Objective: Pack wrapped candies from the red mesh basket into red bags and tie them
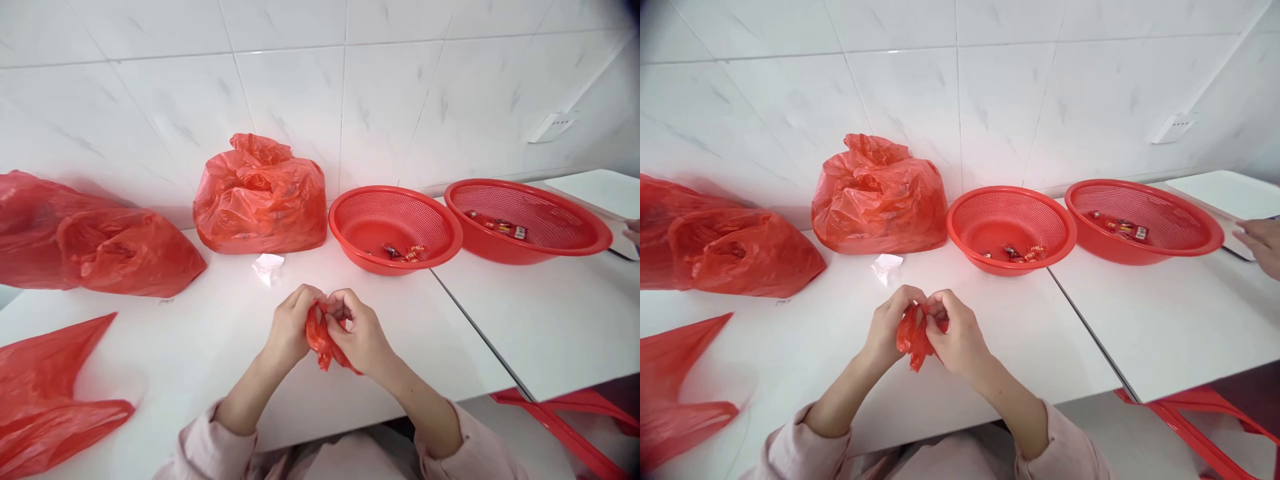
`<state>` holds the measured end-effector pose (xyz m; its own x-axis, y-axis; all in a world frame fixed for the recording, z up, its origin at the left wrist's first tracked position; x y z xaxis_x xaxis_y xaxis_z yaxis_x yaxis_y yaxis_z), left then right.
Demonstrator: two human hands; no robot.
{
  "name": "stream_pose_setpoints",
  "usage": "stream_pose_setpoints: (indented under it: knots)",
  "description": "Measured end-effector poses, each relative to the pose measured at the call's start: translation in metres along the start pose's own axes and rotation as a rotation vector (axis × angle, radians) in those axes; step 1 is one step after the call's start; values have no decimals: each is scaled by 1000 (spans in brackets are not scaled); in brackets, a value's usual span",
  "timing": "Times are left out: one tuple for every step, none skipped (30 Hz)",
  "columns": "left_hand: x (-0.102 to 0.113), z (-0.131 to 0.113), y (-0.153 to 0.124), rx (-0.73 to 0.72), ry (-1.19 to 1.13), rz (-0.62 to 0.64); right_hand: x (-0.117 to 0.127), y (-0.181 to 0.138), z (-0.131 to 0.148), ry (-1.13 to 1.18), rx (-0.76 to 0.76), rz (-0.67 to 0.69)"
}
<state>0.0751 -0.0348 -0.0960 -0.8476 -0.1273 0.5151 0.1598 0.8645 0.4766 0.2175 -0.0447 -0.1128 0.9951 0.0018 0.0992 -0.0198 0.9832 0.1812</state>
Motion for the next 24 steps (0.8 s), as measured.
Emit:
stream_pose_setpoints:
  knots:
    - [-2, 1, -1, -2, -5, -23, 0, 0, -1, 37, -26, -13]
    - [-3, 2, -1, -4, -7, -48, 0, 0, -2, 94, -58, -11]
    - [-3, 3, -2, -3, -9, -75, 1, 1, -3, 168, -95, 12]
    - [-2, 4, -2, 1, -10, -100, 2, 3, -3, 242, -134, 54]
    - [0, 5, -2, 5, -11, -120, 3, 5, -4, 304, -173, 109]
    - [2, 5, -3, 8, -12, -131, 4, 8, -4, 343, -209, 173]
    - [5, 4, -3, 12, -13, -131, 6, 10, -4, 359, -240, 236]
    - [8, 3, -3, 16, -14, -124, 7, 13, -4, 355, -264, 288]
    - [11, 2, -3, 19, -14, -110, 9, 15, -3, 342, -282, 326]
    - [15, 1, -4, 27, -16, -90, 10, 16, -3, 325, -301, 358]
    - [19, 0, -5, 40, -23, -66, 11, 18, -2, 311, -321, 386]
    - [23, 0, -5, 59, -37, -36, 11, 18, 0, 299, -338, 413]
    - [27, -1, -6, 84, -55, 2, 11, 18, 3, 284, -351, 444]
    - [30, -1, -7, 114, -76, 43, 10, 17, 6, 257, -351, 478]
    - [33, -1, -9, 146, -98, 83, 10, 17, 11, 202, -327, 510]
    - [35, -1, -10, 174, -112, 107, 10, 16, 16, 114, -269, 527]
    - [38, -1, -11, 192, -111, 114, 10, 16, 22, -12, -174, 526]
    - [40, 0, -11, 200, -95, 102, 10, 15, 29, -166, -48, 511]
    - [43, 0, -11, 196, -69, 73, 11, 14, 35, -332, 99, 486]
    - [46, 1, -10, 188, -36, 33, 10, 13, 40, -490, 250, 458]
    - [50, 2, -9, 177, -4, -5, 10, 10, 43, -622, 383, 436]
    - [55, 3, -7, 171, 22, -33, 8, 7, 43, -721, 487, 424]
    - [61, 4, -4, 175, 40, -55, 7, 3, 41, -784, 558, 423]
    - [72, 4, 0, 187, 43, -107, 5, -1, 36, -810, 598, 437]
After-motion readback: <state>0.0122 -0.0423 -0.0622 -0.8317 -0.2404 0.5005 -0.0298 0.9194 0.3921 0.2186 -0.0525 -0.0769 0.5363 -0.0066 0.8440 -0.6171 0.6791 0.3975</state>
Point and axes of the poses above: each hand's wrist, its own y-axis towards the middle knuckle, its own x-axis out of the back of the hand, z = x × y, the point moved 3 cm from there along y, towards the middle knuckle, and after that the axes turned 8 degrees about -z, right-handed, at the moved point
